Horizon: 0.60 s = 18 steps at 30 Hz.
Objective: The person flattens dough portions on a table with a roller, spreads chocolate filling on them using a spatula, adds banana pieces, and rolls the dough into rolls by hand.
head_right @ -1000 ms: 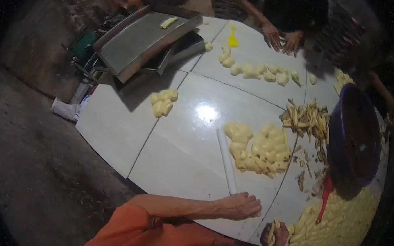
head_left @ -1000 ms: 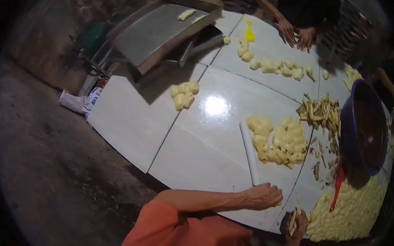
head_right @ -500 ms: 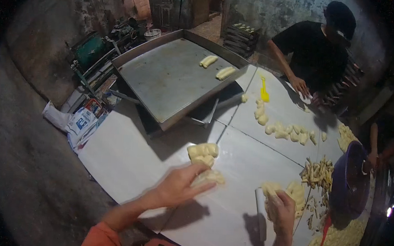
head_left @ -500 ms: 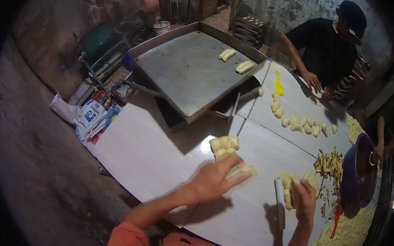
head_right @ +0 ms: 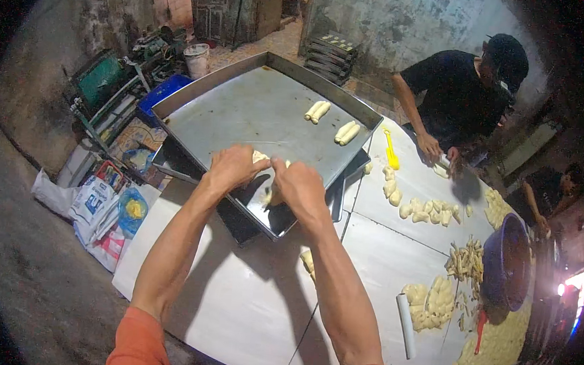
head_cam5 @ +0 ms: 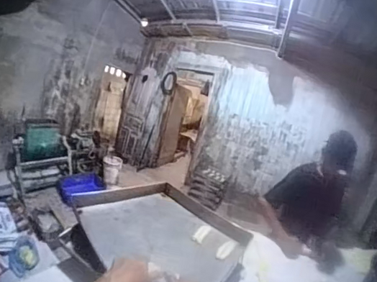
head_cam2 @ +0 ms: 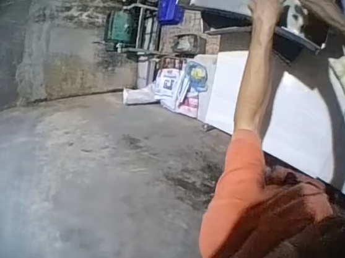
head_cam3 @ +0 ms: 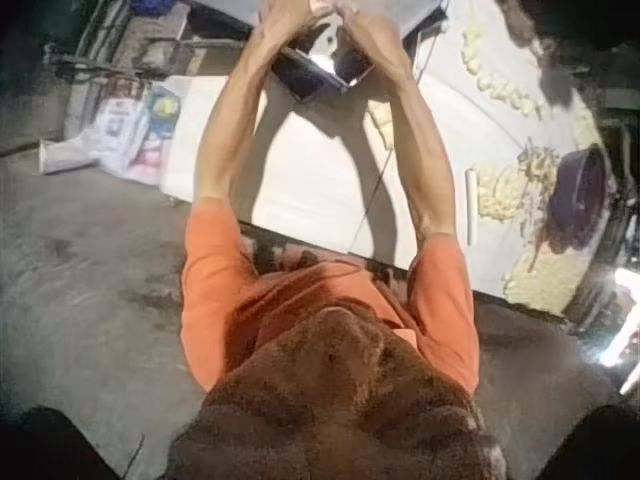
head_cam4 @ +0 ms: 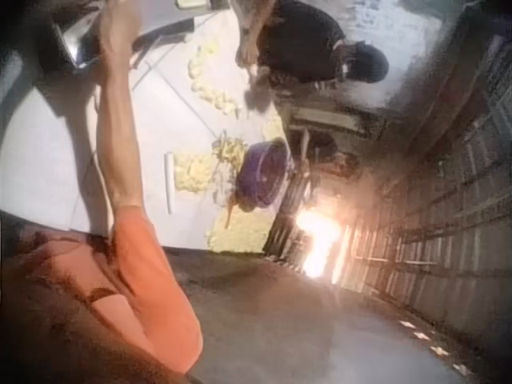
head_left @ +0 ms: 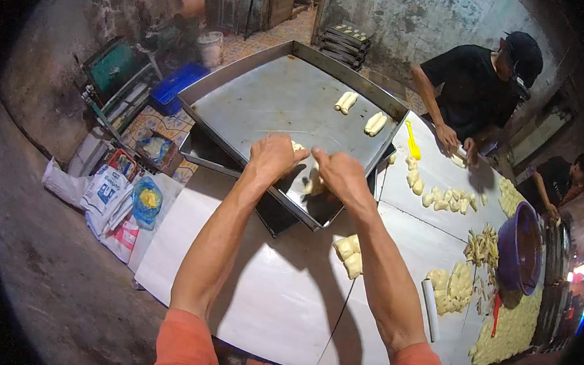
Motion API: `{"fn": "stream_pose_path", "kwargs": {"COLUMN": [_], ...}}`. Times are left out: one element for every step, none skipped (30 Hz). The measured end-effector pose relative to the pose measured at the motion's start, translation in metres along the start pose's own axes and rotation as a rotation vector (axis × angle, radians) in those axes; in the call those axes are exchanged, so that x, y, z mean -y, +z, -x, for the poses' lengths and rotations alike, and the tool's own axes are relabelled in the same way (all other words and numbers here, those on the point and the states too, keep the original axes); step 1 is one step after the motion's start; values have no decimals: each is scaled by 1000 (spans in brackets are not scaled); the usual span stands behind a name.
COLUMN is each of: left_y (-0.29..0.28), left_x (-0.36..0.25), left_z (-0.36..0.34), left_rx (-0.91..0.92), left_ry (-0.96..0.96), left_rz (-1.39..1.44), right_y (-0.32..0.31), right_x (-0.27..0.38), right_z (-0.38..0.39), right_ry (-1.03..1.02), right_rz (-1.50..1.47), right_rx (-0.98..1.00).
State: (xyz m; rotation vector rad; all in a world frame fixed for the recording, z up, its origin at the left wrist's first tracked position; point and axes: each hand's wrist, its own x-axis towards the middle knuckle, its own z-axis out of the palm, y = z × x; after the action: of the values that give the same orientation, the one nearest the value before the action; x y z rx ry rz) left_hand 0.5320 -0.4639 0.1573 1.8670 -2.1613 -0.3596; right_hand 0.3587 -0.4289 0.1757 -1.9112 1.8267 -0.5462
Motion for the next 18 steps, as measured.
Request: {"fn": "stream_pose_path", "kwargs": {"left_y": [3, 5, 0, -4, -5, -10, -16, -19, -13, -7, 0, 2, 4, 4, -5, -11, 2, -5], "left_x": [3, 7, 9, 9, 9, 14, 19, 23, 19, 19, 18, 16, 17, 19, 19, 20, 38, 33], "left_z": [-2, -5, -6, -6, -3, -3, -3, -4, -7, -14, -22, -28, -30, -35, -34, -32, -37, -31], "left_rx": [-39, -34, -26, -19, -67, -66, 28, 122, 99, 97, 125, 152, 92, 88, 172, 254, 205, 207], "left_ry": [2, 2, 9, 16, 30, 24, 53, 83, 56, 62, 99, 134, 199, 204, 219, 232, 286, 292], "left_rz": [36, 44, 37, 30, 20, 20, -10, -39, -41, -39, -53, -69, -53, -55, -42, -29, 36, 35], "right_y": [7, 9, 7, 5, 2, -4, -7, -7, -3, 4, 10, 15, 19, 22, 23, 22, 22, 18], "right_x": [-6, -12, -15, -18, -23, -15, -11, -8, -10, -14, -18, -21, -24, -28, -22, -18, -14, -13], "right_z": [3, -3, -11, -16, -18, -19, -21, -24, -26, -30, -34, -38, -42, -45, -43, -40, -38, -36], "right_ry": [-300, -295, -274, -253, -157, -71, -80, -88, -84, -138, -191, -191, -194, -197, -125, -126, -113, -92], "right_rz": [213, 220, 323, 427, 412, 323, 261, 199, 204, 185, 165, 166, 191, 214, 226, 222, 251, 285], "right_rx": [-117, -112, -96, -80, -95, -61, -71, -80, -85, -129, -173, -179, -110, -42, -13, -11, -16, -26]}}
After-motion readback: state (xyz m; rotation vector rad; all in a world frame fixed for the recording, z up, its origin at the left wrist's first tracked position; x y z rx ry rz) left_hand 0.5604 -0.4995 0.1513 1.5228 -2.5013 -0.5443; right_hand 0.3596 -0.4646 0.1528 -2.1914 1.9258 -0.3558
